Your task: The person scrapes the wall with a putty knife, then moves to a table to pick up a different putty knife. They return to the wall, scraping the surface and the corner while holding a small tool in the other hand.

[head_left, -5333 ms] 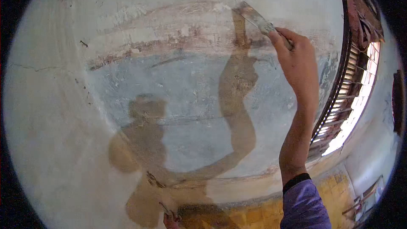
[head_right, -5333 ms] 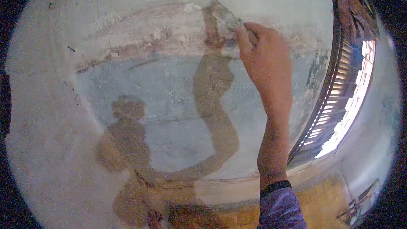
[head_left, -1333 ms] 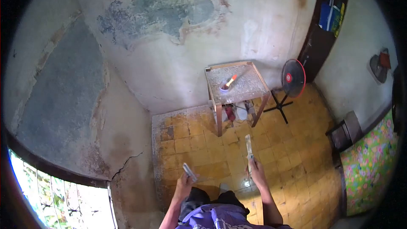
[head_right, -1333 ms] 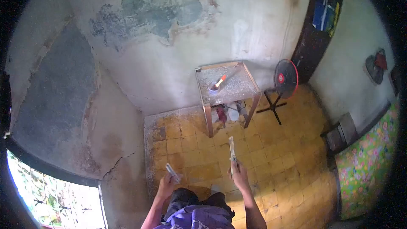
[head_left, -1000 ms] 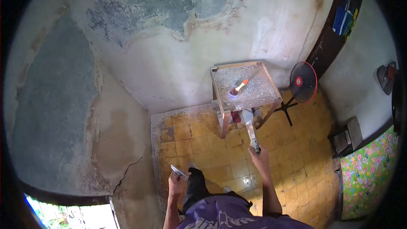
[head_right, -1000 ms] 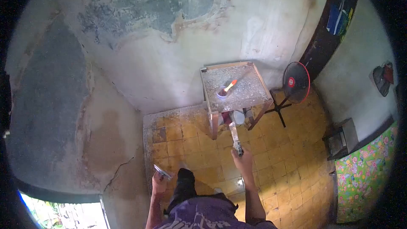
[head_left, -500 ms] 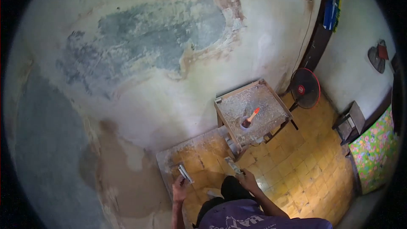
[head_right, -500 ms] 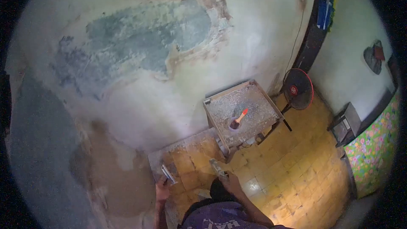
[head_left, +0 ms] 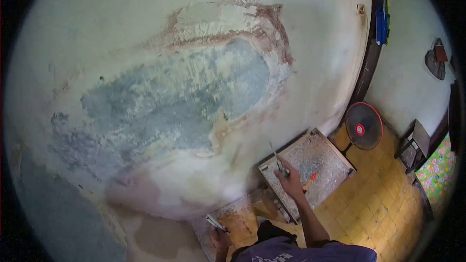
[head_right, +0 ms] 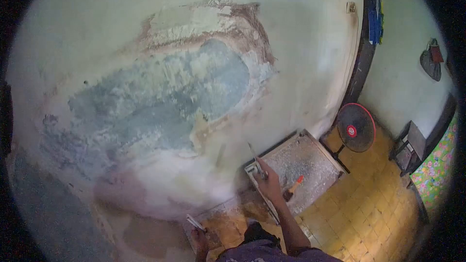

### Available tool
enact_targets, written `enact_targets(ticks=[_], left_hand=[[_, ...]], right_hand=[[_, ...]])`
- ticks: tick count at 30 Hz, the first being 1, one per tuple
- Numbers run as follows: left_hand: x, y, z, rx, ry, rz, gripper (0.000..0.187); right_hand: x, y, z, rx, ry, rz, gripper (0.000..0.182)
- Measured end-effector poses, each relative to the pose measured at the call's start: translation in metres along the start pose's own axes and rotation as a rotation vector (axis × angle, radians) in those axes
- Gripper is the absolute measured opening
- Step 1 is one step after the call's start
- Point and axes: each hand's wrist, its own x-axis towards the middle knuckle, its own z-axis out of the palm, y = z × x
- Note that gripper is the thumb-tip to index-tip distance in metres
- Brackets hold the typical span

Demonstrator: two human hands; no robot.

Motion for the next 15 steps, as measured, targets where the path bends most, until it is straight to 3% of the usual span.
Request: enact_targets(ticks=[2,4,7,10,15], left_hand=[[0.039,0.003,0.005,0.067,0.006,0.083,0.021],[0.073,-0.011,-0.008,0.518,0.023,0.278,0.02],[0.098,0.049,0.02,0.146,0.033,0.163,0.022],[0.125,0.057,0.013,0.185,0.074,0.082,0.023],[0.151,0.065,0.001,0.159,-0.033,0.069,0.029]], right_hand=[[0.063,-0.032,0.004,0.023,0.053,-0.059,0.042],[0.108,-0.07,0.006,0.044,0.136,-0.071,0.039],[0.147,-0.138,0.007,0.013,0.274,-0.112,0.036],[0.175,-0.179,0.017,-0.062,0.385,-0.215,0.033],[0.252,-0.179,0.034,-0.263,0.603,-0.319,0.03]])
